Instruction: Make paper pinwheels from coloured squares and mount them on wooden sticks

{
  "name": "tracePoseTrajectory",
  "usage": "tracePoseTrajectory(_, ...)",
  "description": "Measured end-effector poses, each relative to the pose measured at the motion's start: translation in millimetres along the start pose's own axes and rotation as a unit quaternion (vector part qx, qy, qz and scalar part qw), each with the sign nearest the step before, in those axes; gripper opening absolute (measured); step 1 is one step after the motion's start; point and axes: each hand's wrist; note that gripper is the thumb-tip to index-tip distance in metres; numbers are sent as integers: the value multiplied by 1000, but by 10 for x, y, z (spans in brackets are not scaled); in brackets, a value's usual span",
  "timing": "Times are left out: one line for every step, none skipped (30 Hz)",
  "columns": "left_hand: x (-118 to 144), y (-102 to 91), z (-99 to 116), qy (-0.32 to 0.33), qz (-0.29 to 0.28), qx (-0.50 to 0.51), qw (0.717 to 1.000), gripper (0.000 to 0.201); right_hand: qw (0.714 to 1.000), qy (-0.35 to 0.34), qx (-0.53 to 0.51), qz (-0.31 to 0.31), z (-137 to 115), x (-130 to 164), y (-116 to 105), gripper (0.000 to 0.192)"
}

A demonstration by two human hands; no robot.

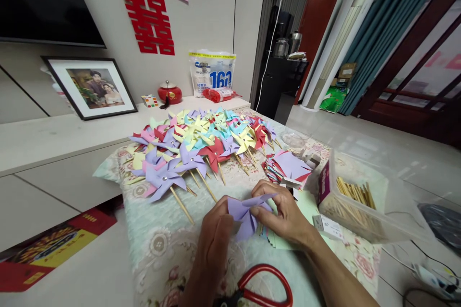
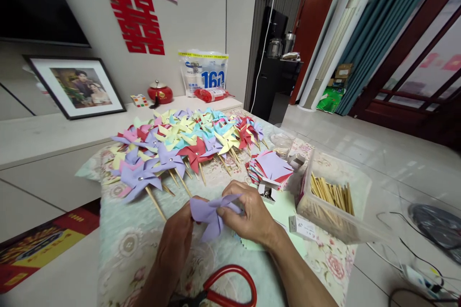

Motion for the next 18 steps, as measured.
tracePoseTrajectory(19, 16, -12, -37, -16, 20, 999, 44, 1000, 6, -2, -1, 14, 0, 1, 6)
tracePoseTrajectory(40, 31, -25, -79, -35, 41, 995, 40, 1000, 11, -4, -1, 24, -1, 2, 6)
tracePoseTrajectory(60, 45, -39, -117, -46, 52, 991, 35, 1000, 16, -8, -1, 33, -1, 4, 7)
tracePoseTrajectory(77, 59, -51, -146, -52, 58, 986, 31, 1000, 21, -11, -1, 39, -2, 7, 8)
tracePoseTrajectory(90, 74, -61, -170, -54, 65, 982, 27, 1000, 26, -16, -3, 43, -3, 11, 9)
tracePoseTrajectory(98, 88, -67, -190, -54, 76, 977, 24, 999, 31, -21, -3, 47, -4, 15, 10)
tracePoseTrajectory(100, 103, -69, -208, -52, 90, 973, 22, 999, 36, -27, -4, 51, -5, 20, 10)
tracePoseTrajectory(96, 118, -65, -224, -49, 107, 967, 22, 999, 42, -32, -4, 56, -6, 25, 10)
tracePoseTrajectory(89, 132, -57, -240, -45, 123, 962, 22, 998, 47, -36, -3, 61, -6, 30, 10)
tracePoseTrajectory(80, 145, -46, -254, -39, 137, 957, 22, 998, 50, -40, -1, 68, -7, 34, 9)
tracePoseTrajectory(69, 157, -33, -267, -34, 148, 952, 21, 998, 52, -42, 0, 75, -7, 39, 9)
tracePoseTrajectory(59, 165, -21, -279, -28, 156, 947, 20, 998, 54, -45, -1, 83, -7, 43, 8)
tracePoseTrajectory(50, 171, -9, -288, -24, 160, 944, 20, 997, 59, -47, -3, 88, -7, 46, 7)
tracePoseTrajectory(44, 174, 0, -295, -22, 160, 942, 19, 996, 68, -51, -6, 92, -7, 48, 7)
tracePoseTrajectory(41, 174, 5, -300, -20, 158, 941, 17, 995, 77, -54, -8, 93, -8, 49, 7)
tracePoseTrajectory(39, 172, 5, -303, -19, 155, 940, 16, 995, 86, -58, -11, 92, -9, 50, 7)
tracePoseTrajectory(40, 169, 2, -305, -19, 153, 940, 15, 994, 94, -63, -13, 89, -9, 51, 8)
tracePoseTrajectory(42, 166, -5, -307, -20, 152, 939, 15, 993, 100, -68, -13, 85, -9, 54, 8)
Point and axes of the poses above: each hand's wrist, its own x-axis away from the middle knuckle, its own y-axis out of the palm, z = x × y, and after that the axes turned 7 degrees about -x, right-handed
